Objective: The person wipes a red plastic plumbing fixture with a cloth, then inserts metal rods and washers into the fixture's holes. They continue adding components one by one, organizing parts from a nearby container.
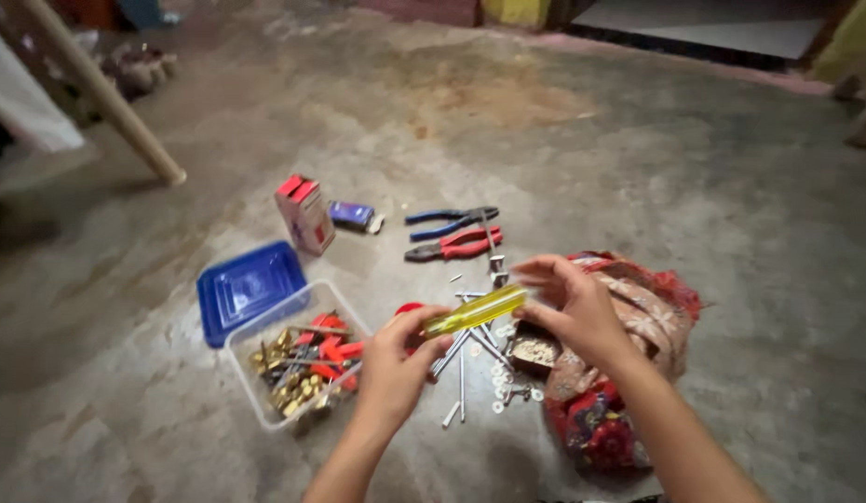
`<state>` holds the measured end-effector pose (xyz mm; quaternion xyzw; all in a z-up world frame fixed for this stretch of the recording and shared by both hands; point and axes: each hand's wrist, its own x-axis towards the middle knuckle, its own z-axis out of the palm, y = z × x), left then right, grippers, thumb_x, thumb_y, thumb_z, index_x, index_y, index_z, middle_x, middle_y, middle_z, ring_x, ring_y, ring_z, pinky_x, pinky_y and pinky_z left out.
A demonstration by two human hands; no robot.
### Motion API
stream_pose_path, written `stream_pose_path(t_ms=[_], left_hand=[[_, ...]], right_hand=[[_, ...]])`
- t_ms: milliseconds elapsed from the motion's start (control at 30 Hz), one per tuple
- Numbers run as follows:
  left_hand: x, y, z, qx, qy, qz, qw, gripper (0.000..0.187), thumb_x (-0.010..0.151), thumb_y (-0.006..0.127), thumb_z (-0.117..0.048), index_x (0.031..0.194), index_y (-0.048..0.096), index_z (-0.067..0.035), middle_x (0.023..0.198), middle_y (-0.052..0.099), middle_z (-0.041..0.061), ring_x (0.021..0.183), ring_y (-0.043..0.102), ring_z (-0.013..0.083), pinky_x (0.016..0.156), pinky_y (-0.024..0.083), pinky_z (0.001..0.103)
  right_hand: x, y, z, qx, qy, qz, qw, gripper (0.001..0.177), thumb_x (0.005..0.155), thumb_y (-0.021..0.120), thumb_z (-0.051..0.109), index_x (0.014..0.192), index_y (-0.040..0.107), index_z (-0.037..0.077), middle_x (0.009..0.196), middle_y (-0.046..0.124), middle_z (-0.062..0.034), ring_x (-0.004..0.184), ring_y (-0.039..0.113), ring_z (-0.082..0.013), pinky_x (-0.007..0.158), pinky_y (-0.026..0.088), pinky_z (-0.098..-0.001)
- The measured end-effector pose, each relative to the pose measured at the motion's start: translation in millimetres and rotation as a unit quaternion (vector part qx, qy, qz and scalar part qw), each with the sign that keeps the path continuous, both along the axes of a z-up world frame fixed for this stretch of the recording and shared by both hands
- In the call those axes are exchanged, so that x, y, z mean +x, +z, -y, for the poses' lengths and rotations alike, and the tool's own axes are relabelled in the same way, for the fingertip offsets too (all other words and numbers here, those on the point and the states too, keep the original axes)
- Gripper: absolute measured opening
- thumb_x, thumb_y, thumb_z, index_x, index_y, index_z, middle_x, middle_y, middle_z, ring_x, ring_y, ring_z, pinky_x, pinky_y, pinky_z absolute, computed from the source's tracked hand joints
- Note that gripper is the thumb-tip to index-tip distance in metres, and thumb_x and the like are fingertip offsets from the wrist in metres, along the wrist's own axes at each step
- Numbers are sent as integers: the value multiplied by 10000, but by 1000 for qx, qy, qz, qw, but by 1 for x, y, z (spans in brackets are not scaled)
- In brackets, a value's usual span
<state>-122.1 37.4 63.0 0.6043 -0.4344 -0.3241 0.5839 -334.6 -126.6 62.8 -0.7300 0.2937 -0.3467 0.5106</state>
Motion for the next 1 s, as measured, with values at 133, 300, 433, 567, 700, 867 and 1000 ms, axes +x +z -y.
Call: stream_pose_path(t_ms=[133, 300, 433, 567, 700, 867, 1000], left_hand=[[-16, 10, 6, -26, 42, 6, 999, 279, 839, 774, -70, 1118, 781, -76, 795, 682, 46, 596, 620, 93, 453, 543, 254], [-40, 9, 32, -32, 78, 9, 996, 280, 846, 763, -79, 1126, 780, -66, 772, 700, 49, 578, 626, 109, 426, 544, 268], [-56, 16, 61, -40, 83, -2, 996, 284, 840, 752, -91, 1124, 764, -79, 865, 751, 28, 712, 723, 77, 471, 610, 274], [-78, 27, 92, -24, 70, 0, 997, 257, 861, 747, -118, 1114, 770, -72, 859, 753, 62, 713, 735, 106, 484, 606, 288], [-107, 38, 120, -33, 29, -86, 995, 198, 911, 716, -128, 1058, 744, 1, 894, 759, 55, 691, 723, 138, 485, 599, 307], [-111, 51, 126, -14, 19, -163, 986, 182, 905, 704, -148, 1053, 751, -54, 879, 746, 62, 692, 713, 157, 504, 578, 293], [-95, 67, 131, -42, 28, -120, 991, 222, 947, 712, -209, 1056, 755, -20, 889, 735, 79, 724, 695, 152, 520, 582, 295]], right_hand=[[-60, -11, 44, -310, -308, -358, 825, 779, 770, 874, 475, 1385, 561, 116, 1382, 631, -131, 1231, 615, -353, 1020, 489, -500], [-121, -45, 80, -29, -311, -549, 775, 682, 706, 884, 448, 1305, 670, 202, 1364, 639, -92, 1248, 616, -330, 1029, 469, -562], [-126, -25, 82, -101, -377, -335, 858, 323, 930, 734, 407, 1188, 799, 224, 1168, 771, -149, 1104, 707, -371, 974, 544, -485], [-90, 21, 47, -340, -271, 55, 899, 184, 873, 744, 180, 1028, 756, 82, 1130, 734, -111, 1054, 717, -296, 945, 560, -389], [-49, 35, 0, -393, -119, 55, 910, 400, 824, 754, 133, 1214, 701, 56, 1279, 690, -138, 1175, 650, -323, 998, 518, -409], [-56, 19, 18, -429, -151, 14, 890, 419, 854, 742, 158, 1260, 692, 64, 1250, 709, -155, 1148, 652, -358, 984, 511, -449], [-73, -8, 42, -382, -168, 50, 907, 398, 918, 729, 119, 1299, 671, 22, 1257, 679, -210, 1122, 672, -393, 933, 540, -445]])
